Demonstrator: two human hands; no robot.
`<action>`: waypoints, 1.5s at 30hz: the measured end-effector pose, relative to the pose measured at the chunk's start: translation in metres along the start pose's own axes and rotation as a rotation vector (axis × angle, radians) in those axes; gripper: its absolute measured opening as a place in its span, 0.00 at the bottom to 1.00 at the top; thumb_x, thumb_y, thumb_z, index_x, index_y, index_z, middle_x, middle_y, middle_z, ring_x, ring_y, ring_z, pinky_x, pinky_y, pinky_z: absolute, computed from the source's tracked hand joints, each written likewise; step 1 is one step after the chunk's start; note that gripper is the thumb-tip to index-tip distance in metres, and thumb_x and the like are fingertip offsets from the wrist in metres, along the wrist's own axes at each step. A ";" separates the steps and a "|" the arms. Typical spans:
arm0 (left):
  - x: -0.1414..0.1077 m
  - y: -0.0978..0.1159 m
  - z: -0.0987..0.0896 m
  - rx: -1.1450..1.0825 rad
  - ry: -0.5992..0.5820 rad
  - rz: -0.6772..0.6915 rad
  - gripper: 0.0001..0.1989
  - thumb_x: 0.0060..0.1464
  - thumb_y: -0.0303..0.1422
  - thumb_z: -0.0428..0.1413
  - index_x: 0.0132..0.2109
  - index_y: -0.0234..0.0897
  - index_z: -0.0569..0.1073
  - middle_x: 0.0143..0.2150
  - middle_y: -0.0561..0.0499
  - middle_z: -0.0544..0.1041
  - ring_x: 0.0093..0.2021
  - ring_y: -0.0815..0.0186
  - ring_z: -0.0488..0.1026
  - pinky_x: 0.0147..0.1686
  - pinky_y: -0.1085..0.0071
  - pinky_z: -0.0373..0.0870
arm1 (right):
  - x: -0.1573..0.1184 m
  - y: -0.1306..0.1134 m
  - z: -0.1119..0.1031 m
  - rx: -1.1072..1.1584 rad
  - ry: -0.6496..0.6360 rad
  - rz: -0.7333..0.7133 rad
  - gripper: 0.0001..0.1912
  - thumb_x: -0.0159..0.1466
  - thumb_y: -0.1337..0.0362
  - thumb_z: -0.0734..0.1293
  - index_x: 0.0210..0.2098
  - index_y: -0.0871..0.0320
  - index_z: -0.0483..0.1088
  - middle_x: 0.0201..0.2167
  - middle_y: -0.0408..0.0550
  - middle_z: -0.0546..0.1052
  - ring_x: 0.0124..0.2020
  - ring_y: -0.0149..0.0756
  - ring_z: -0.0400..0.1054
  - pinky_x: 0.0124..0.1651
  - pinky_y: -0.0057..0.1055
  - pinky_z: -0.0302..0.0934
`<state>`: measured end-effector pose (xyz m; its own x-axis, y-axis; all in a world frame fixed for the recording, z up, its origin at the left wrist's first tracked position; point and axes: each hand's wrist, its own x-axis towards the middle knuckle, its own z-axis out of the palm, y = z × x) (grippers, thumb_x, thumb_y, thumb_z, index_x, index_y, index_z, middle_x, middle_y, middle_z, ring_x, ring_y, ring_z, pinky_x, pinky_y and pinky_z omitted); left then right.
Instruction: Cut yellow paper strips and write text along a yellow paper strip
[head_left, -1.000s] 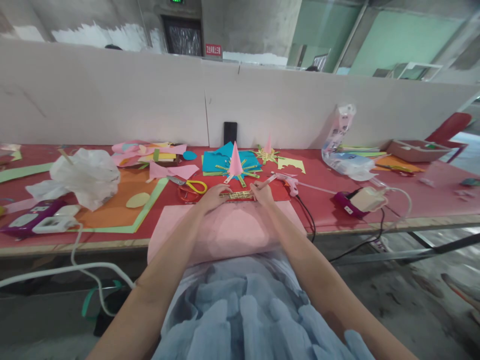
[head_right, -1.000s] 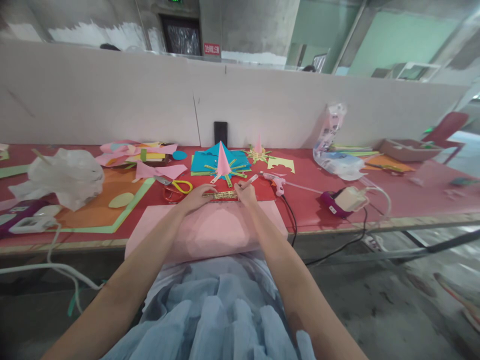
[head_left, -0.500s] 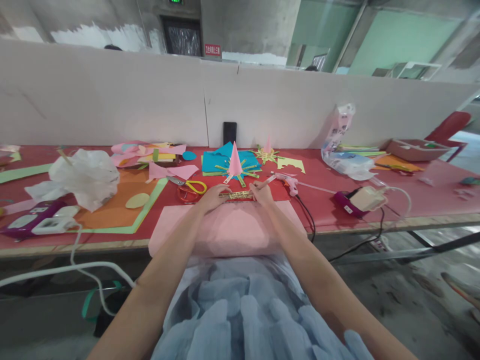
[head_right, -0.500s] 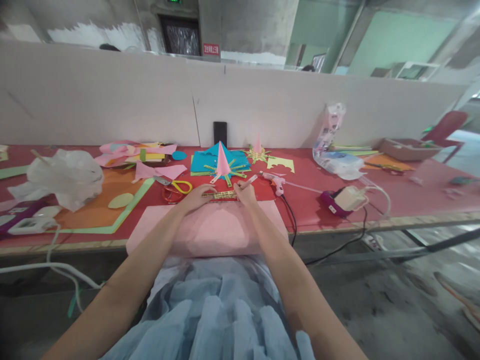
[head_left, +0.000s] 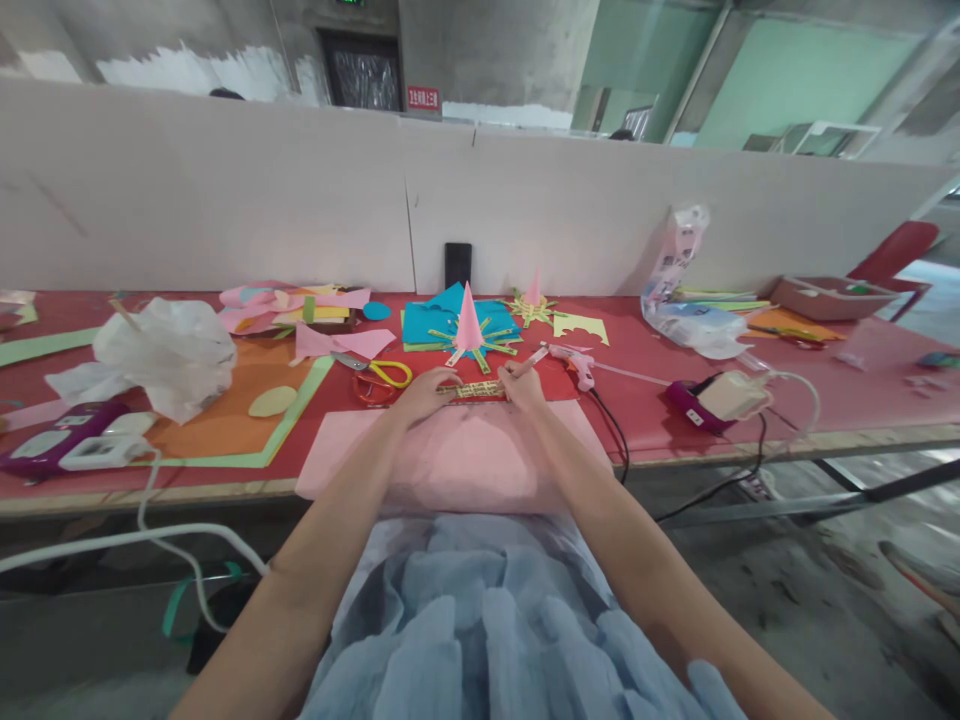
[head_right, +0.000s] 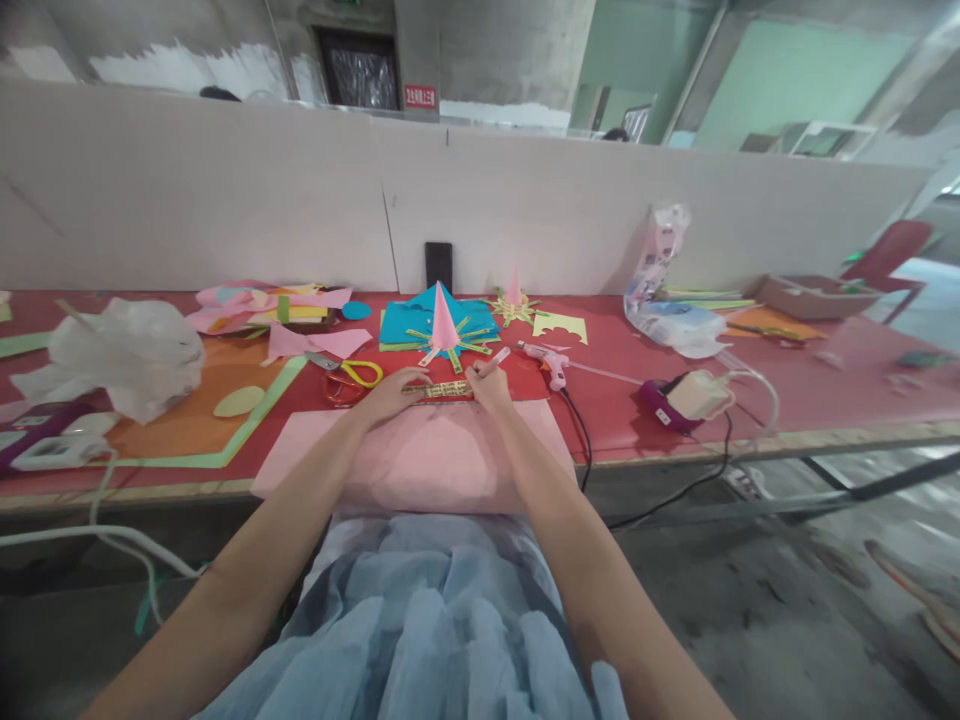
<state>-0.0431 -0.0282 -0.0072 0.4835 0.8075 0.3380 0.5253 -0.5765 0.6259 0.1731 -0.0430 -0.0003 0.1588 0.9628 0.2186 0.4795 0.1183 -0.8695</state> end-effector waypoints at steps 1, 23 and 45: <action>0.000 0.000 0.000 -0.001 0.001 0.000 0.11 0.51 0.31 0.53 0.42 0.38 0.74 0.51 0.48 0.73 0.54 0.61 0.68 0.58 0.63 0.60 | -0.001 -0.001 0.000 -0.003 0.000 -0.001 0.12 0.57 0.64 0.59 0.18 0.56 0.54 0.15 0.39 0.68 0.15 0.26 0.59 0.18 0.22 0.51; -0.001 0.001 0.000 -0.005 0.001 -0.011 0.10 0.52 0.31 0.53 0.42 0.39 0.74 0.50 0.49 0.73 0.54 0.61 0.68 0.58 0.63 0.60 | -0.002 -0.004 -0.002 -0.018 0.043 0.008 0.11 0.57 0.65 0.59 0.19 0.56 0.57 0.16 0.39 0.68 0.14 0.26 0.58 0.18 0.22 0.50; 0.000 -0.001 0.000 0.008 0.007 0.000 0.11 0.51 0.30 0.54 0.42 0.39 0.74 0.50 0.49 0.74 0.54 0.61 0.68 0.58 0.63 0.60 | 0.000 0.000 -0.001 -0.051 0.051 0.000 0.11 0.56 0.64 0.59 0.18 0.56 0.59 0.14 0.40 0.68 0.16 0.27 0.61 0.20 0.22 0.53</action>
<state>-0.0432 -0.0280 -0.0078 0.4782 0.8086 0.3427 0.5310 -0.5771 0.6206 0.1741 -0.0427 -0.0001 0.2023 0.9489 0.2423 0.5226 0.1047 -0.8461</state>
